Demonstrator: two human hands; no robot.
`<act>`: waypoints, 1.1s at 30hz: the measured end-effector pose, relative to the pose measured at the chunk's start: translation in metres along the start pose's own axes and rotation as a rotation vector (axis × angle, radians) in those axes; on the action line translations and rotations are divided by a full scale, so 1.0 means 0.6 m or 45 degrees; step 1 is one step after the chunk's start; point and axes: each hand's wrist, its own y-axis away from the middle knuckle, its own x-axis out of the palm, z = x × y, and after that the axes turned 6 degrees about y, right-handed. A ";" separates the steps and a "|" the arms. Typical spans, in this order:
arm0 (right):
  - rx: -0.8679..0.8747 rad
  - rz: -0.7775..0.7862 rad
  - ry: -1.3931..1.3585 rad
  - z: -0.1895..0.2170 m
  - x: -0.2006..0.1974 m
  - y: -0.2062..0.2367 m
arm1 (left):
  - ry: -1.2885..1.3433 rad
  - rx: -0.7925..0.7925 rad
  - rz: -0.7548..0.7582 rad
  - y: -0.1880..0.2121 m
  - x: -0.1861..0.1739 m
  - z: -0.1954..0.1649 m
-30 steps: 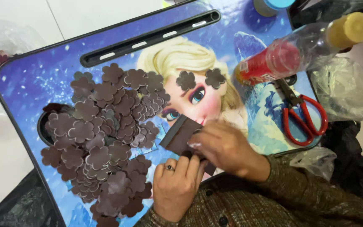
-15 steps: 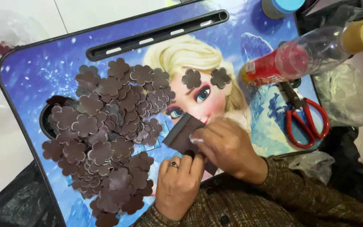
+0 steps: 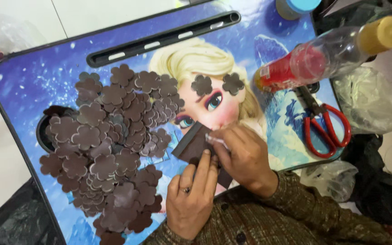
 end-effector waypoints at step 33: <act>-0.065 0.055 0.093 -0.012 -0.035 0.048 | 0.217 -0.080 -0.009 -0.008 0.002 -0.002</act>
